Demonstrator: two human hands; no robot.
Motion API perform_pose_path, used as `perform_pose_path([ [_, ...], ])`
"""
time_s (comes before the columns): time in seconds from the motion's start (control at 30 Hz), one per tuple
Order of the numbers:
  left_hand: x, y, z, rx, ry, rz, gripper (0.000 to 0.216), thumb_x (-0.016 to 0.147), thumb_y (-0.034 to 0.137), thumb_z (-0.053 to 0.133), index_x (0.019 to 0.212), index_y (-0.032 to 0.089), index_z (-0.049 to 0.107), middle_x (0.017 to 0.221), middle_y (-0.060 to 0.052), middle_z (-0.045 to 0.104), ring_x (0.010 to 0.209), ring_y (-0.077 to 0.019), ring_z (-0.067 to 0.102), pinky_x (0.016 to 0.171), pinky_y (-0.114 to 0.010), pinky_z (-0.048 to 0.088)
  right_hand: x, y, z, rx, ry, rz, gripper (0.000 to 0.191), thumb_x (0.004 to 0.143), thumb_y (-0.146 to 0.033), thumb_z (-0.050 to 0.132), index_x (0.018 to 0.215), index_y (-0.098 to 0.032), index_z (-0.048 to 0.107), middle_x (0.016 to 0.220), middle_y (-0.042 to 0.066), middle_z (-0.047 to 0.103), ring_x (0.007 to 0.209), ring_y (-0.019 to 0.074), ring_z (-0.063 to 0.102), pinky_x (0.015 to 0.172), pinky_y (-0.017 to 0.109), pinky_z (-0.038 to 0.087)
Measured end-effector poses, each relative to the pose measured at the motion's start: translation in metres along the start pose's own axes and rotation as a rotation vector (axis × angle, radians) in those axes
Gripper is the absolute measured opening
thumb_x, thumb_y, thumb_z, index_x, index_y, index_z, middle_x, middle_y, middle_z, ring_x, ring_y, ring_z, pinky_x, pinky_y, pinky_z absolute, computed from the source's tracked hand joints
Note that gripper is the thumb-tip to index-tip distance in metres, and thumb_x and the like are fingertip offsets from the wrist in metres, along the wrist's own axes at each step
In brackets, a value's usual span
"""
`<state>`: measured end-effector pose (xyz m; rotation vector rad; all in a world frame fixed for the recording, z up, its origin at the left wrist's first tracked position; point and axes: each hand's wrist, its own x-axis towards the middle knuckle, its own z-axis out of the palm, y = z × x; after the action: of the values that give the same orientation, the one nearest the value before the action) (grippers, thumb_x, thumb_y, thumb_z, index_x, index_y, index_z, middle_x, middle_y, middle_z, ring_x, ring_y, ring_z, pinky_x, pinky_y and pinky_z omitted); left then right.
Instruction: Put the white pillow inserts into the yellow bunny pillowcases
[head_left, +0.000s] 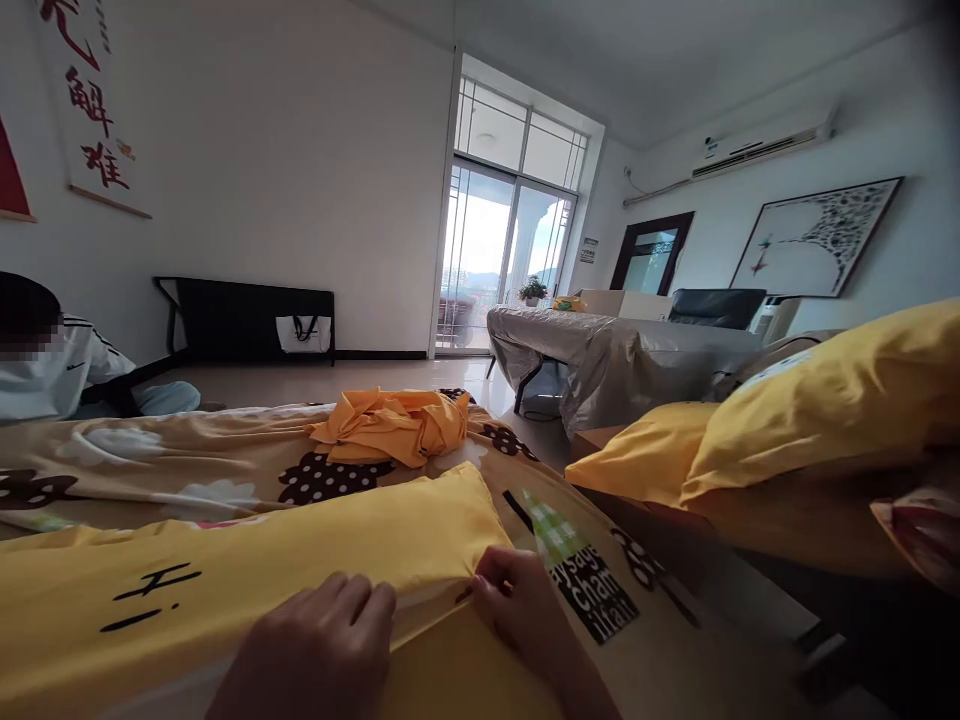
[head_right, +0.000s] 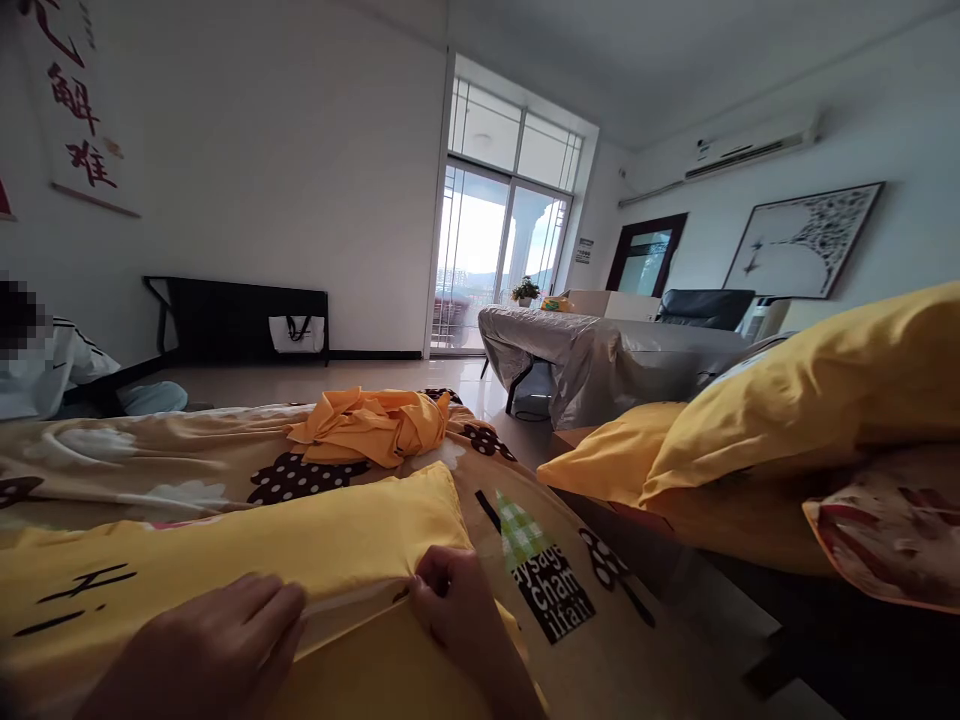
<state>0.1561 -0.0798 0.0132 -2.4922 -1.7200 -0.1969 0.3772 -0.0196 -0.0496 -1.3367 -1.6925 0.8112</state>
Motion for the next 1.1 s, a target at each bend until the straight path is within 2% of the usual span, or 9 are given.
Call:
perform_pose_path([
  [0.1,0.023,0.008,0.013,0.043,0.116,0.076,0.039,0.074,0.004,0.040,0.099,0.022,0.064,0.101,-0.007,0.064,0.093,-0.0250,0.058,0.078,-0.039,0.046,0.000,-0.003,0.000,-0.006,-0.003,0.021,0.013,0.062,-0.030,0.046,0.056,-0.018,0.045,0.054,-0.003,0.041,0.056,0.0102,0.037,0.052,0.023,0.027],
  [0.17,0.031,0.005,0.024,0.030,0.156,0.121,0.040,0.070,-0.001,0.038,0.093,0.020,0.064,0.098,-0.008,0.063,0.089,-0.0242,0.057,0.077,-0.038,0.046,-0.001,-0.004,-0.001,-0.001,-0.008,0.030,0.014,0.062,-0.030,0.046,0.055,-0.018,0.046,0.054,-0.003,0.041,0.056,0.0101,0.037,0.052,0.023,0.027],
  [0.3,0.029,0.007,0.035,-0.263,0.347,0.290,0.036,0.069,-0.002,0.038,0.085,0.020,0.060,0.092,-0.005,0.060,0.087,-0.0193,0.054,0.077,-0.031,0.045,-0.001,-0.003,-0.001,0.048,-0.027,0.020,0.014,0.063,-0.030,0.046,0.055,-0.018,0.046,0.053,-0.004,0.039,0.055,0.0094,0.035,0.051,0.022,0.026],
  [0.37,0.028,0.016,0.033,-0.459,0.269,0.333,0.032,0.081,0.006,0.037,0.095,0.021,0.060,0.093,-0.004,0.060,0.089,-0.0163,0.055,0.078,-0.027,0.045,0.000,-0.002,-0.001,0.082,-0.037,0.006,0.014,0.063,-0.029,0.047,0.055,-0.018,0.045,0.052,-0.005,0.038,0.054,0.0088,0.034,0.050,0.022,0.025],
  [0.47,0.033,0.032,0.029,-0.537,0.040,0.215,0.037,0.092,0.019,0.029,0.108,0.024,0.063,0.094,-0.004,0.065,0.087,-0.0145,0.060,0.079,-0.023,0.046,0.001,0.001,-0.001,0.120,-0.043,-0.007,0.013,0.063,-0.029,0.049,0.056,-0.018,0.045,0.052,-0.005,0.037,0.053,0.0085,0.033,0.050,0.022,0.026],
  [0.63,0.050,0.043,0.018,-0.453,-0.119,0.034,0.038,0.091,0.030,0.034,0.088,0.022,0.071,0.089,-0.005,0.071,0.084,-0.0189,0.063,0.074,-0.027,0.046,0.002,0.004,0.002,0.102,-0.042,-0.048,0.011,0.062,-0.026,0.049,0.054,-0.018,0.046,0.053,-0.005,0.040,0.056,0.0091,0.035,0.052,0.022,0.027],
  [0.83,0.060,0.048,0.016,-0.305,-0.101,0.020,0.033,0.084,0.027,0.039,0.081,0.020,0.071,0.086,-0.009,0.071,0.083,-0.0248,0.064,0.072,-0.035,0.044,0.000,0.002,0.003,0.105,-0.025,-0.051,0.015,0.064,-0.025,0.052,0.053,-0.017,0.045,0.053,-0.005,0.040,0.056,0.0088,0.035,0.052,0.022,0.026],
  [0.97,0.060,0.050,0.024,-0.330,-0.112,-0.022,0.029,0.082,0.023,0.040,0.076,0.019,0.068,0.084,-0.008,0.070,0.078,-0.0213,0.063,0.068,-0.031,0.042,-0.002,0.000,0.002,0.103,-0.009,-0.029,0.014,0.064,-0.023,0.053,0.054,-0.017,0.046,0.054,-0.005,0.041,0.058,0.0089,0.037,0.053,0.022,0.027],
  [1.1,0.059,0.050,0.028,-0.371,-0.096,-0.064,0.025,0.082,0.023,0.042,0.083,0.020,0.067,0.088,-0.006,0.070,0.083,-0.0199,0.063,0.071,-0.029,0.042,-0.002,0.004,0.004,0.079,0.016,-0.033,0.014,0.065,-0.022,0.052,0.054,-0.017,0.045,0.055,-0.005,0.041,0.058,0.0091,0.038,0.053,0.022,0.028],
])
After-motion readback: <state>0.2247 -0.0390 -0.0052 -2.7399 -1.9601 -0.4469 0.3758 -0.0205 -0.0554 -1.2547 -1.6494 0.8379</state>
